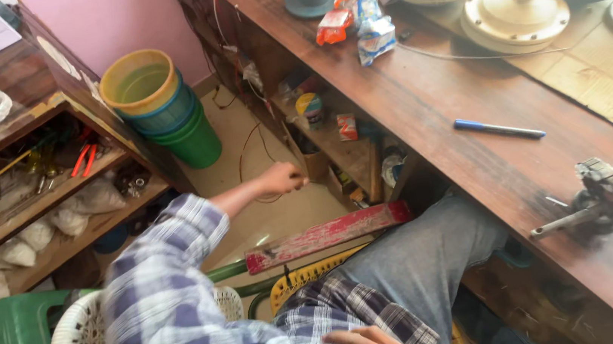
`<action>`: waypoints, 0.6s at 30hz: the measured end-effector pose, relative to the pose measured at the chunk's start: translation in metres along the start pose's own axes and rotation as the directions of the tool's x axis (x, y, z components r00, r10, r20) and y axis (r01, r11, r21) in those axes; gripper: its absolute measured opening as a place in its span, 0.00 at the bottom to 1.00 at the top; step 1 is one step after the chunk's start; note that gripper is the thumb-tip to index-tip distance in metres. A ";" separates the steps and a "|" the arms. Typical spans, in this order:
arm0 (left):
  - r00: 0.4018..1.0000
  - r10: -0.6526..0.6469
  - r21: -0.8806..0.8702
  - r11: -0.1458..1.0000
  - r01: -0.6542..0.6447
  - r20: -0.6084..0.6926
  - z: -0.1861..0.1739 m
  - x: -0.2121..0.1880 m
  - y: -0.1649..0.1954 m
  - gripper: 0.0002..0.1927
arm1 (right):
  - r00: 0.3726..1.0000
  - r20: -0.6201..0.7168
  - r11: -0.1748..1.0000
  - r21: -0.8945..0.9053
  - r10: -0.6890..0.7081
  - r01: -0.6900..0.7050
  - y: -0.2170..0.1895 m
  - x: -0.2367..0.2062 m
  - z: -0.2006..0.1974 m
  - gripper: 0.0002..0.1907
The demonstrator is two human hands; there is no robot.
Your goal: The person works on a small motor armature clamped at the workbench, adjusting and pressing copper windings by hand and tightening parts with a green-handled screwdriver. Near the end they take a small abrasive pad handed by another person and rub it on a component.
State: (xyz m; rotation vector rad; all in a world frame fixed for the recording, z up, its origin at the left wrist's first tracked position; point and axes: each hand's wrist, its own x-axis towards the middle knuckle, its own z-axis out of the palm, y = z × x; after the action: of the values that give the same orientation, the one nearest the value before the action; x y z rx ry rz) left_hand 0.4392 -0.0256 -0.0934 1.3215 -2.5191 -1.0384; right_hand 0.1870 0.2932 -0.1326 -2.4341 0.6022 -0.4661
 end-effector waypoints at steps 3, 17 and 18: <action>0.922 0.235 0.219 0.926 -0.308 0.306 0.001 -0.016 0.026 0.22 | 0.928 -0.352 0.926 0.377 0.125 0.019 0.008 -0.027 -0.019 0.14; 0.133 0.451 -0.465 0.879 0.105 0.882 0.121 -0.088 0.112 0.19 | 0.454 -0.620 0.730 0.305 0.640 -0.612 0.085 -0.084 0.017 0.08; 0.250 0.429 -0.463 0.881 0.094 0.868 0.105 -0.079 0.107 0.18 | 0.417 -0.609 0.688 0.314 0.675 -0.654 0.090 -0.086 0.012 0.08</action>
State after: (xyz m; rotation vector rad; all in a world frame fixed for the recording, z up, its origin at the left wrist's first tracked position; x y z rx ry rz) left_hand 0.3737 0.1306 -0.0906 0.0849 -2.5708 -2.8014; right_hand 0.0926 0.2771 -0.2127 -1.6685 1.7898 -1.0154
